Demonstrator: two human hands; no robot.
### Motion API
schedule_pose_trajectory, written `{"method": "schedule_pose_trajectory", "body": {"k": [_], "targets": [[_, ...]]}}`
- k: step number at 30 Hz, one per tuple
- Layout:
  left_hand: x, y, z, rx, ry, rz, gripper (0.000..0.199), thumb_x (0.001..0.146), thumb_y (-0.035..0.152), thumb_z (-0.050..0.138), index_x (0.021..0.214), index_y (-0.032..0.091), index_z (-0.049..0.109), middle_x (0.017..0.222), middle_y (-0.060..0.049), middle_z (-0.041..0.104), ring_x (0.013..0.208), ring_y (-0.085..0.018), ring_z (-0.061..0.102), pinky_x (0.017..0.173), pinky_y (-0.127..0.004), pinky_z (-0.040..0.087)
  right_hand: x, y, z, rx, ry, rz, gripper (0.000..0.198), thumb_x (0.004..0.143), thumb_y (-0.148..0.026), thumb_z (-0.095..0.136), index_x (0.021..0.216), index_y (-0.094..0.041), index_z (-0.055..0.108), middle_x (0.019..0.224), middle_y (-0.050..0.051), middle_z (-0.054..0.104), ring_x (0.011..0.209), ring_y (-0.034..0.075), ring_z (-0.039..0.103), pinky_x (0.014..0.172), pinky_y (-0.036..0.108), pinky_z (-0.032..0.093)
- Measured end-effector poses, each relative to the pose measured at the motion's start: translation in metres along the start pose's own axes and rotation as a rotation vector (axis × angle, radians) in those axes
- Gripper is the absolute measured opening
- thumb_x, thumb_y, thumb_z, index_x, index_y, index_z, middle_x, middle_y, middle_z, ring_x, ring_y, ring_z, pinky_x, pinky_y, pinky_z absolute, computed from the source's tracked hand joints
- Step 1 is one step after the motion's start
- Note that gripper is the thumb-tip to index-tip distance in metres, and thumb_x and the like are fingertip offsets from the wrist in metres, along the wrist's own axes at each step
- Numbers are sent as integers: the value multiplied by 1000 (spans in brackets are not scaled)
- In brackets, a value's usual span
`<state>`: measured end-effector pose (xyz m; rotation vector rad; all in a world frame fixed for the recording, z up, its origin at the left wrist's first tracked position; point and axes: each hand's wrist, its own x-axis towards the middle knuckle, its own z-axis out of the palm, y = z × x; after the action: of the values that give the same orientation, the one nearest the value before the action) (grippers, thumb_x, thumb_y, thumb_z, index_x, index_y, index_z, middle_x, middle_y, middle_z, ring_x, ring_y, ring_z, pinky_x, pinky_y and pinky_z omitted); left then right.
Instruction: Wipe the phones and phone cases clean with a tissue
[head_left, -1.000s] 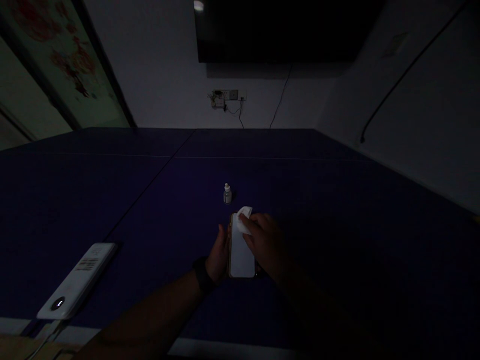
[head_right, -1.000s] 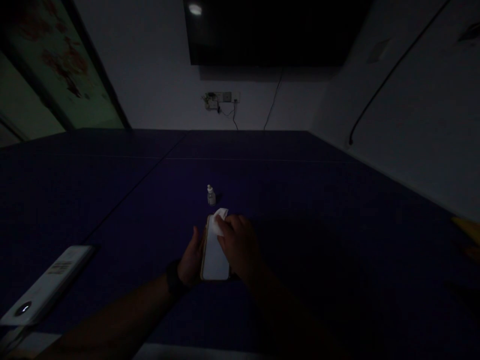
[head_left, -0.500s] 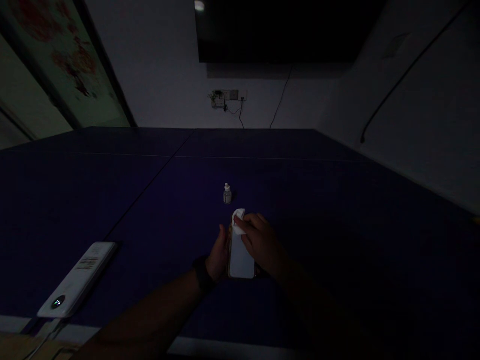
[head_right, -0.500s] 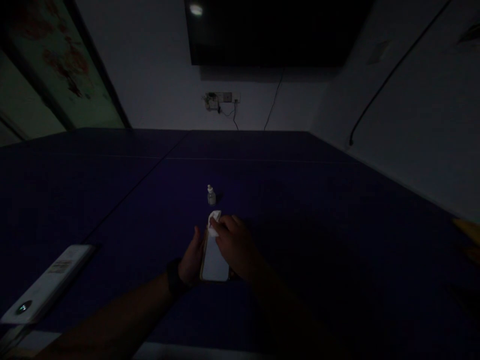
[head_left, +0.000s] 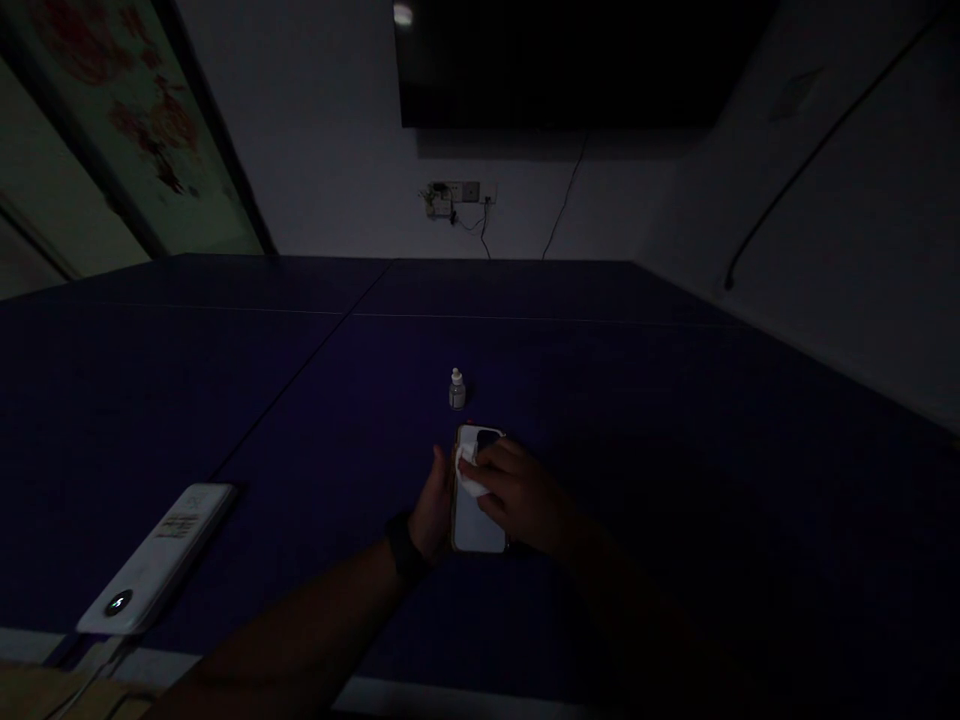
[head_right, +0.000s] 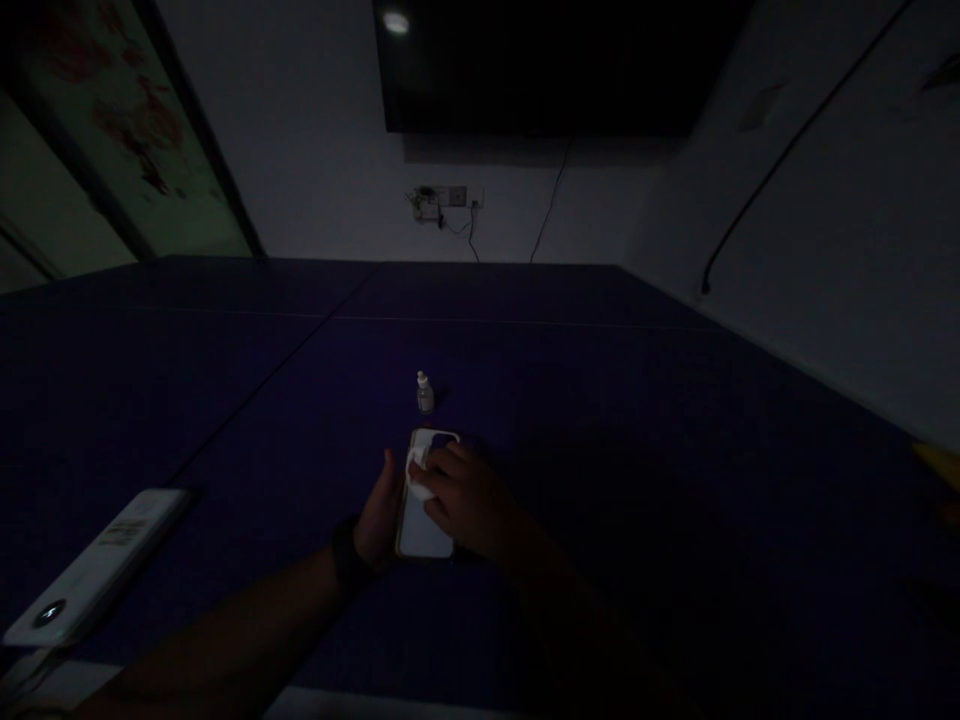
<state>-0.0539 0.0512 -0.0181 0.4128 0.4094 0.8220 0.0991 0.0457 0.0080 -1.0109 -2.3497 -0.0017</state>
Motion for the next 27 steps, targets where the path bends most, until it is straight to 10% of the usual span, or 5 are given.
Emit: {"method": "schedule_pose_trajectory", "body": {"k": [27], "targets": [[0,6,5,-25,83,28,71,99,66,27,148,18,50,115,-14,72,110,-29,69,96,-40,51,2,-9,1,-161,60,155,30,84,-13,68,113,-17,73,91,8,69,89,26,58,80,41,48]]}}
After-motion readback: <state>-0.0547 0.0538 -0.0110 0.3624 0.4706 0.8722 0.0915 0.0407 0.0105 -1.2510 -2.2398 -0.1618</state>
